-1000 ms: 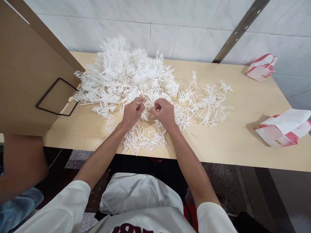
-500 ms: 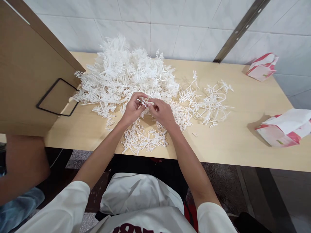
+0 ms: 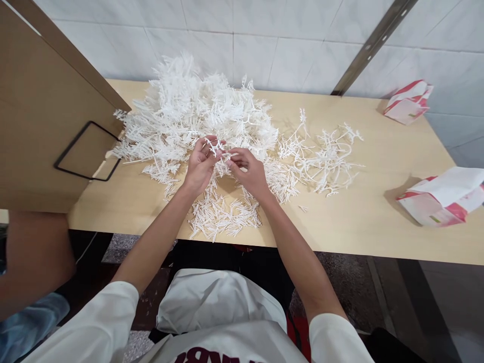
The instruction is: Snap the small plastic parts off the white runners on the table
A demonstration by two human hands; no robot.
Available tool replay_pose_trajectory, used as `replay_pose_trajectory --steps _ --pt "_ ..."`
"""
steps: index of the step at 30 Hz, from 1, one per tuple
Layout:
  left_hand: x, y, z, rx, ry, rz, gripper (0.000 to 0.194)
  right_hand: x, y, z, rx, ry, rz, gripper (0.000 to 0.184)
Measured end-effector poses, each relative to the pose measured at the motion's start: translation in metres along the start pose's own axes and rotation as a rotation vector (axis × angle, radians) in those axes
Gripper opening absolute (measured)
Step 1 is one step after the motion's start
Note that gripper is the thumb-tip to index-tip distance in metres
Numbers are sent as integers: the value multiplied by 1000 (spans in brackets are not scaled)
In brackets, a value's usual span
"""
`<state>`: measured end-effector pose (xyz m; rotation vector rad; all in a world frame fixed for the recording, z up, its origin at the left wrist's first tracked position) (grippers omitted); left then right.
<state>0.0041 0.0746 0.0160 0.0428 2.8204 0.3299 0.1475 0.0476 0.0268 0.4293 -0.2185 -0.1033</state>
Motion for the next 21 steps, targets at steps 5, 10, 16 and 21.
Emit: replay_pose_trajectory --steps 5,10,16,21 --pt "0 -5 7 204 143 -56 32 10 0 4 1 -76 -119 22" --pt "-11 -9 4 141 285 112 40 9 1 4 -13 -86 -77 23" --pt "-4 -6 13 118 323 150 40 6 3 6 53 -165 -34 19" --pt "-1 -3 10 55 539 204 34 2 3 -1 -20 -136 91 26"
Point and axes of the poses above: each hand's wrist, its own y-axis towards the middle knuckle, its own x-axis out of the back of the hand, z = x × y, the point moved 7 cm from there along y, towards the middle knuckle, and after that the axes turned 8 degrees about -z, right-handed, at the moved point
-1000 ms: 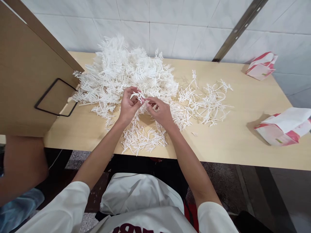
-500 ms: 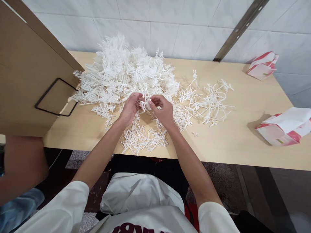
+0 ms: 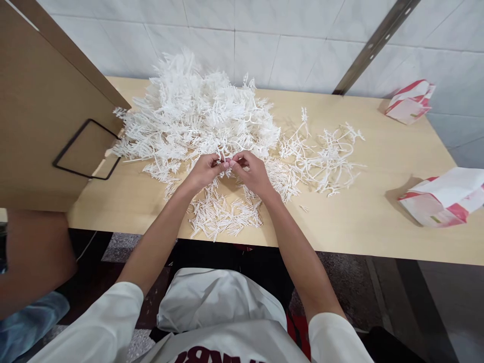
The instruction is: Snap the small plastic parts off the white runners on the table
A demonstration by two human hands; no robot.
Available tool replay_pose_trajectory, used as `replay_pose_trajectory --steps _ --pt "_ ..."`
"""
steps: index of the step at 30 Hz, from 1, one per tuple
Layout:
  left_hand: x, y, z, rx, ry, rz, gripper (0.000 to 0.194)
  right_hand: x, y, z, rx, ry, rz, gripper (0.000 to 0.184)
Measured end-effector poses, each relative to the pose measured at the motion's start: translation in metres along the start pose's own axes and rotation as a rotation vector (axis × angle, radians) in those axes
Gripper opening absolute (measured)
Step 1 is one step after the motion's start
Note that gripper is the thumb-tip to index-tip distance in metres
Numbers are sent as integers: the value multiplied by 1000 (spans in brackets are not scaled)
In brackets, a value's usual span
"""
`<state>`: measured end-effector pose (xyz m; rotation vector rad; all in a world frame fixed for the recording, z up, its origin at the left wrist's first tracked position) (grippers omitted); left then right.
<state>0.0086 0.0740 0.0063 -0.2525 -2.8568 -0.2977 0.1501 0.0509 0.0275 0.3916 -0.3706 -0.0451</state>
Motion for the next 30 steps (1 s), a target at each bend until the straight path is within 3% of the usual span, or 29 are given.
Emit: replay_pose_trajectory --steps 8,14,19,23,26,30 --pt "-5 -10 -23 -226 445 -64 18 -4 -2 -8 -9 -69 128 22" --pt "-15 -14 -23 -300 531 -43 12 -1 0 -5 67 -236 61 5" --pt "-14 -12 -21 -284 647 -101 8 2 -1 0 127 -330 22 7" --pt "7 -9 -24 -176 417 -250 16 9 -3 6 115 -220 -125 4" --pt "10 -5 -20 -86 114 -185 19 9 -3 6 50 -66 -143 14" --pt "2 -2 -11 -19 -46 -76 26 5 0 2 -16 19 -109 14"
Point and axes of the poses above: each hand's wrist, its own y-axis towards the middle knuckle, its own x-axis out of the back of the hand, z = x × y, the point moved 7 cm from there along y, towards the middle knuckle, and after that the axes turned 8 degrees about -z, right-handed, at the moved point
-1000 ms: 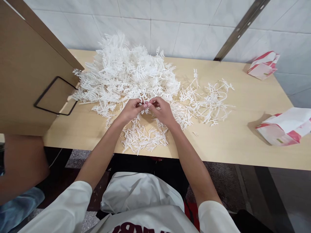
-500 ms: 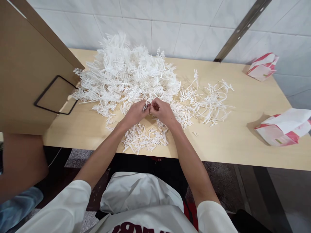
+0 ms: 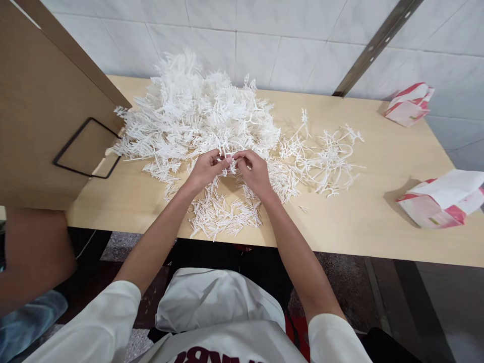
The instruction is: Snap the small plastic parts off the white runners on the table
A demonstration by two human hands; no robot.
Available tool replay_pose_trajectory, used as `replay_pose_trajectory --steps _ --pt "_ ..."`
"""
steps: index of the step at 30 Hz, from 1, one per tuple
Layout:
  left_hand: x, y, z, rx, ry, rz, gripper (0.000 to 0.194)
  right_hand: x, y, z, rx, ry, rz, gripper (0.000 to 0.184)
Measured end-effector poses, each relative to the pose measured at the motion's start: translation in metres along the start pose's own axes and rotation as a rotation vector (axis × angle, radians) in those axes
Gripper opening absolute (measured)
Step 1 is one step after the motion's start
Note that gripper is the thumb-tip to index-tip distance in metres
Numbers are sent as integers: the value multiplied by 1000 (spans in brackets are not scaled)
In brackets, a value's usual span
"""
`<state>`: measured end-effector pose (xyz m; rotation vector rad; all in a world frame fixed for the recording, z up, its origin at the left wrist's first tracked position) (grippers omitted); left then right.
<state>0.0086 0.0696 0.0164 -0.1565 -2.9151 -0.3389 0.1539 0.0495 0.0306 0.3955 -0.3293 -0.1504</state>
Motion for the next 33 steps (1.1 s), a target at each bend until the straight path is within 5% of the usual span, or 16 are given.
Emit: replay_pose_trajectory --steps 8,15,25,33 --pt "-2 0 2 3 -96 -33 37 -3 0 -9 -135 149 76 24" --pt "-1 -5 -10 -206 258 -22 27 -4 0 -18 -184 65 109 18" --pt "-20 -13 -10 -193 387 177 22 -3 0 -7 -49 -186 127 7" --pt "-22 -13 -7 -186 356 132 18 3 0 5 82 -154 -7 11"
Point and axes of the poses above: each hand's wrist, its own y-axis towards the middle knuckle, its own x-axis out of the back of the hand, z = x × y, the point moved 7 cm from there along y, towards the middle knuckle, and after that the axes turned 8 degrees about -z, right-handed, at the moved point
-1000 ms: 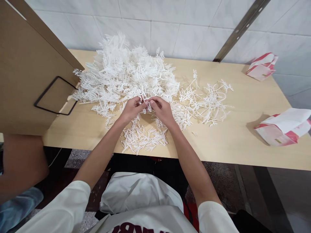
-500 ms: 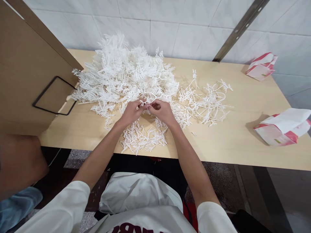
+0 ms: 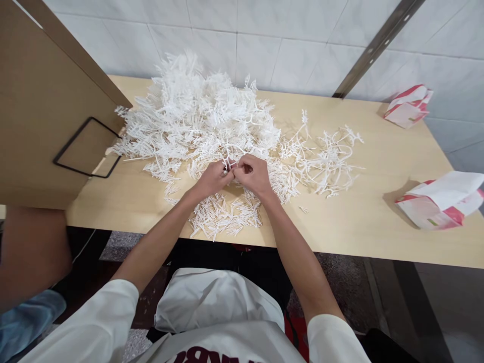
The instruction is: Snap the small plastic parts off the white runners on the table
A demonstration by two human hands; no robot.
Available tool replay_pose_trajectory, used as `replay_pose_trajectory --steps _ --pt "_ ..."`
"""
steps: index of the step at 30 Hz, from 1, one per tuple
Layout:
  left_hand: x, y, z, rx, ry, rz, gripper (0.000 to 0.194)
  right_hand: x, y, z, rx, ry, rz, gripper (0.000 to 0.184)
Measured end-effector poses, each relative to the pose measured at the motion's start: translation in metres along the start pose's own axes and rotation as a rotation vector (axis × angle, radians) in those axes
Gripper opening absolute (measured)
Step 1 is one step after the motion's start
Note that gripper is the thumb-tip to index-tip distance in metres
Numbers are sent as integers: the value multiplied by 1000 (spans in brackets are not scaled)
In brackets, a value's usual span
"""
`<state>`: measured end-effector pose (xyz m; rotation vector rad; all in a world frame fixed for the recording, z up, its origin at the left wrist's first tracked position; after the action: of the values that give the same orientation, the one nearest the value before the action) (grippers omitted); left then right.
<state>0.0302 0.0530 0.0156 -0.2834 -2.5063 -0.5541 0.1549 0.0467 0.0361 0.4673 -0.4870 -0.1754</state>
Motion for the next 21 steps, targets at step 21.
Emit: replay_pose_trajectory --steps 21 --pt "11 3 4 54 -151 -101 16 -4 -4 1 -22 -25 9 5"
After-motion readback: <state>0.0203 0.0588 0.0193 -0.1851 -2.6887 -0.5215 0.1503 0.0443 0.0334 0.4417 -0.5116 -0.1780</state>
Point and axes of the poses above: each hand's wrist, its own y-axis towards the middle knuckle, its own x-axis out of the back of the hand, z = x × y, the point moved 7 cm from there along y, towards the middle knuckle, and after that the axes turned 8 degrees about -z, right-handed, at the moved point
